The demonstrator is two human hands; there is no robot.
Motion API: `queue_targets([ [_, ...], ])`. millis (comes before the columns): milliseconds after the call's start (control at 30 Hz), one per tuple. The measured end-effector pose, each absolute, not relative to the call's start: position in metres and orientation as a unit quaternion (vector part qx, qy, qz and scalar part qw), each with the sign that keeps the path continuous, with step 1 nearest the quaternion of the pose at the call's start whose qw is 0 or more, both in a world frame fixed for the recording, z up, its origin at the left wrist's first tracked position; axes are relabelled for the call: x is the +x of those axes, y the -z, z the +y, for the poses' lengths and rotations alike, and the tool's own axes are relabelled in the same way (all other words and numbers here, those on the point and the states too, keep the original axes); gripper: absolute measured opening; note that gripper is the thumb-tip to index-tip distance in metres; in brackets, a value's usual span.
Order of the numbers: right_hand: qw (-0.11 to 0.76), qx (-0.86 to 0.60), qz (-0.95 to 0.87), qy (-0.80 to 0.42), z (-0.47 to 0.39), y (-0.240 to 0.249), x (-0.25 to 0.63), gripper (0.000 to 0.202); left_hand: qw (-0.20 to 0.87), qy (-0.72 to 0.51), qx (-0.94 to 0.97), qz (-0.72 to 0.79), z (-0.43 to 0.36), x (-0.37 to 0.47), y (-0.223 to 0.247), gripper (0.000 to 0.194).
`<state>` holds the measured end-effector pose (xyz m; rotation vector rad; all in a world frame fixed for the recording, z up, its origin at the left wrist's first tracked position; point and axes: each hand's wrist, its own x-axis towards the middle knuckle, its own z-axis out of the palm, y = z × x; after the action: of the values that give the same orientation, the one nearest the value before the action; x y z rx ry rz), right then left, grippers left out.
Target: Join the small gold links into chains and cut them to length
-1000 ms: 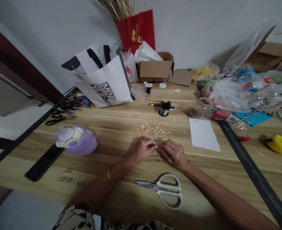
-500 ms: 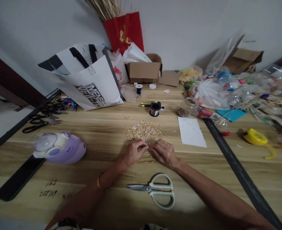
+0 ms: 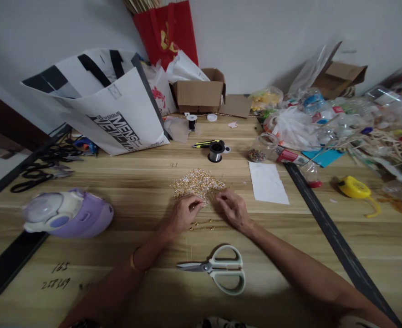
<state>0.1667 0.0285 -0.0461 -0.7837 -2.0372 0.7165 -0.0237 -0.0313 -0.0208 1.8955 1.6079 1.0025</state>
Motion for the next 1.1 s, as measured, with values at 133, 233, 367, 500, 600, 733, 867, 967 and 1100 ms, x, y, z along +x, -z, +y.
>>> queue_targets([
  [133, 0.456, -0.357, -0.724, -0.374, 0.038, 0.047, 0.166, 0.018, 0.225, -0.364, 0.688, 0.587, -0.029, -0.025, 0.019, 0.010],
  [233, 0.480, -0.392, -0.665, -0.418, 0.045, 0.049, 0.167, 0.018, 0.226, -0.358, 0.690, 0.587, -0.025, -0.025, 0.017, 0.011],
  [367, 0.502, -0.416, -0.606, -0.457, 0.051, 0.051, 0.168, 0.019, 0.218, -0.348, 0.701, 0.583, -0.019, -0.028, 0.013, 0.011],
  [500, 0.514, -0.423, -0.581, -0.467, 0.055, 0.051, 0.169, 0.023, 0.203, -0.337, 0.716, 0.577, -0.011, -0.029, 0.014, 0.010],
  [600, 0.521, -0.424, -0.575, -0.468, 0.057, 0.052, 0.168, 0.025, 0.190, -0.314, 0.732, 0.574, -0.003, -0.025, 0.015, 0.009],
  [733, 0.526, -0.421, -0.570, -0.470, 0.058, 0.052, 0.168, 0.025, 0.141, -0.253, 0.777, 0.558, 0.010, -0.014, 0.015, 0.009],
  [867, 0.526, -0.420, -0.572, -0.469, 0.057, 0.050, 0.168, 0.023, 0.074, -0.195, 0.822, 0.530, 0.018, -0.005, 0.018, 0.014],
  [967, 0.525, -0.416, -0.571, -0.475, 0.057, 0.048, 0.169, 0.022, 0.065, -0.173, 0.834, 0.519, 0.021, -0.002, 0.020, 0.016],
  [1100, 0.526, -0.416, -0.566, -0.479, 0.057, 0.048, 0.169, 0.020, 0.072, -0.154, 0.835, 0.523, 0.023, -0.002, 0.022, 0.014],
])
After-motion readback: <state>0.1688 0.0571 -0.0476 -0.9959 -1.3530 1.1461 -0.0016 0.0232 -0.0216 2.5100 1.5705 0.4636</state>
